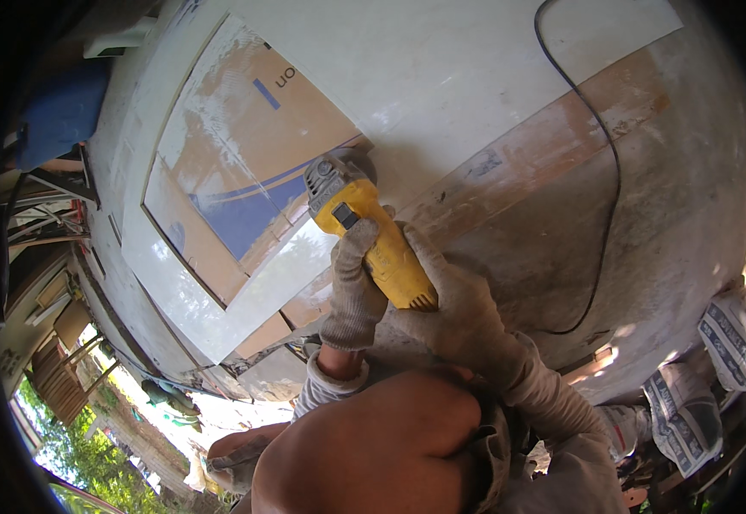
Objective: The person uses a yellow angle grinder to grind the surface of a white tile placed on the floor. They hold the tool with both hands and move it across the tile surface, generating dust.
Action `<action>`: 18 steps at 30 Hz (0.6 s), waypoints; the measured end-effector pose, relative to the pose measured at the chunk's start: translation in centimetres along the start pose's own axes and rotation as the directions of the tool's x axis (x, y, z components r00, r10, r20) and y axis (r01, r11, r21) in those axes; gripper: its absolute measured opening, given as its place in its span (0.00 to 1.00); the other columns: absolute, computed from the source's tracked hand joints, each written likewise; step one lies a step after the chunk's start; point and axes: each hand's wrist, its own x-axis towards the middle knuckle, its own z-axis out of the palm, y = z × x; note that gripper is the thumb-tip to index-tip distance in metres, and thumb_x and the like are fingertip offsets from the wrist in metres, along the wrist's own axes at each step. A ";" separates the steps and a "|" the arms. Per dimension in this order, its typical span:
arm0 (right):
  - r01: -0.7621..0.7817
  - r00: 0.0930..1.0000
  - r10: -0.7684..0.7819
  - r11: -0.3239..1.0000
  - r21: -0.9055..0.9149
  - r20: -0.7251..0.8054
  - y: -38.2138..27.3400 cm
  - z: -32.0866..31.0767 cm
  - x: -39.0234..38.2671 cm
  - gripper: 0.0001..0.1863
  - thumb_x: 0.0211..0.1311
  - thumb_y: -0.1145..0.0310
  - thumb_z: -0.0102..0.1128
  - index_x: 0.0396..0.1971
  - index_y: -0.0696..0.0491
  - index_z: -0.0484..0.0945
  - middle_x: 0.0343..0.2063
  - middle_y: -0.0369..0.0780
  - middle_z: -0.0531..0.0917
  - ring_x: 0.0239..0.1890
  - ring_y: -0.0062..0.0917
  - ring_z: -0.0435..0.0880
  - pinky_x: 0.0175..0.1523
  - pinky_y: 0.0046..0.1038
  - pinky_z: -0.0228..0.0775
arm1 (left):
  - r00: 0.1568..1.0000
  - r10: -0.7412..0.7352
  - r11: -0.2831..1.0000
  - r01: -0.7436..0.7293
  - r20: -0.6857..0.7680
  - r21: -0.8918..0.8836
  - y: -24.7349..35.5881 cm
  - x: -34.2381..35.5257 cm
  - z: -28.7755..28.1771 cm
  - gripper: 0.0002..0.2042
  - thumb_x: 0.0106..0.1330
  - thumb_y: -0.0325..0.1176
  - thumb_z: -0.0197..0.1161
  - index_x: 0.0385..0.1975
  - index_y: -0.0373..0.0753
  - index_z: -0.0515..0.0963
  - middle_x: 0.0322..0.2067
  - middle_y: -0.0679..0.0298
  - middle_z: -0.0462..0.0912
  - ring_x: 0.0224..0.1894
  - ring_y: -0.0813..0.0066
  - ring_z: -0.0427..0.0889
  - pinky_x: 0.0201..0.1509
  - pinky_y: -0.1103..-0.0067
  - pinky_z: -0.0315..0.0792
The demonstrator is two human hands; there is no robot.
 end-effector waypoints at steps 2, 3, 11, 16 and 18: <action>0.022 1.000 -0.022 1.000 -0.005 0.008 0.0 0.3 0.0 0.46 0.62 0.72 0.77 0.78 0.63 0.64 0.55 0.58 0.86 0.60 0.44 0.89 0.61 0.37 0.81 | 1.000 0.000 1.000 0.000 -0.008 0.013 0.2 -0.1 -0.3 0.27 0.71 0.45 0.71 0.62 0.32 0.77 0.47 0.55 0.87 0.48 0.65 0.89 0.57 0.68 0.85; -0.022 1.000 0.021 1.000 0.010 0.023 0.0 0.4 -0.1 0.47 0.61 0.72 0.77 0.79 0.63 0.64 0.58 0.57 0.85 0.62 0.41 0.88 0.64 0.37 0.79 | 1.000 -0.004 1.000 0.004 -0.016 0.023 0.3 -0.2 -0.4 0.27 0.71 0.45 0.71 0.62 0.32 0.77 0.47 0.55 0.87 0.48 0.65 0.89 0.57 0.68 0.85; -0.089 0.993 0.090 0.996 -0.004 0.071 0.0 0.9 -0.4 0.50 0.60 0.72 0.79 0.80 0.62 0.62 0.65 0.56 0.82 0.67 0.38 0.85 0.67 0.36 0.78 | 1.000 0.014 0.999 -0.014 -0.015 0.035 0.8 -0.8 -0.8 0.28 0.72 0.46 0.71 0.62 0.32 0.76 0.47 0.56 0.87 0.49 0.66 0.89 0.57 0.69 0.85; -0.061 0.994 0.063 0.998 -0.025 0.087 0.0 1.2 -0.4 0.49 0.61 0.71 0.80 0.80 0.61 0.62 0.61 0.56 0.84 0.63 0.39 0.87 0.65 0.37 0.79 | 1.000 0.010 0.999 -0.009 -0.024 0.031 1.0 -1.1 -1.1 0.26 0.72 0.45 0.71 0.61 0.32 0.77 0.46 0.56 0.87 0.47 0.66 0.89 0.55 0.69 0.84; -0.045 0.995 0.050 0.998 -0.054 0.090 -0.1 1.3 -0.5 0.49 0.61 0.71 0.80 0.80 0.61 0.63 0.60 0.56 0.84 0.62 0.40 0.88 0.65 0.37 0.80 | 0.998 0.025 1.000 -0.024 -0.055 0.007 1.0 -1.3 -1.1 0.23 0.72 0.43 0.70 0.58 0.32 0.78 0.44 0.54 0.88 0.45 0.64 0.89 0.52 0.68 0.84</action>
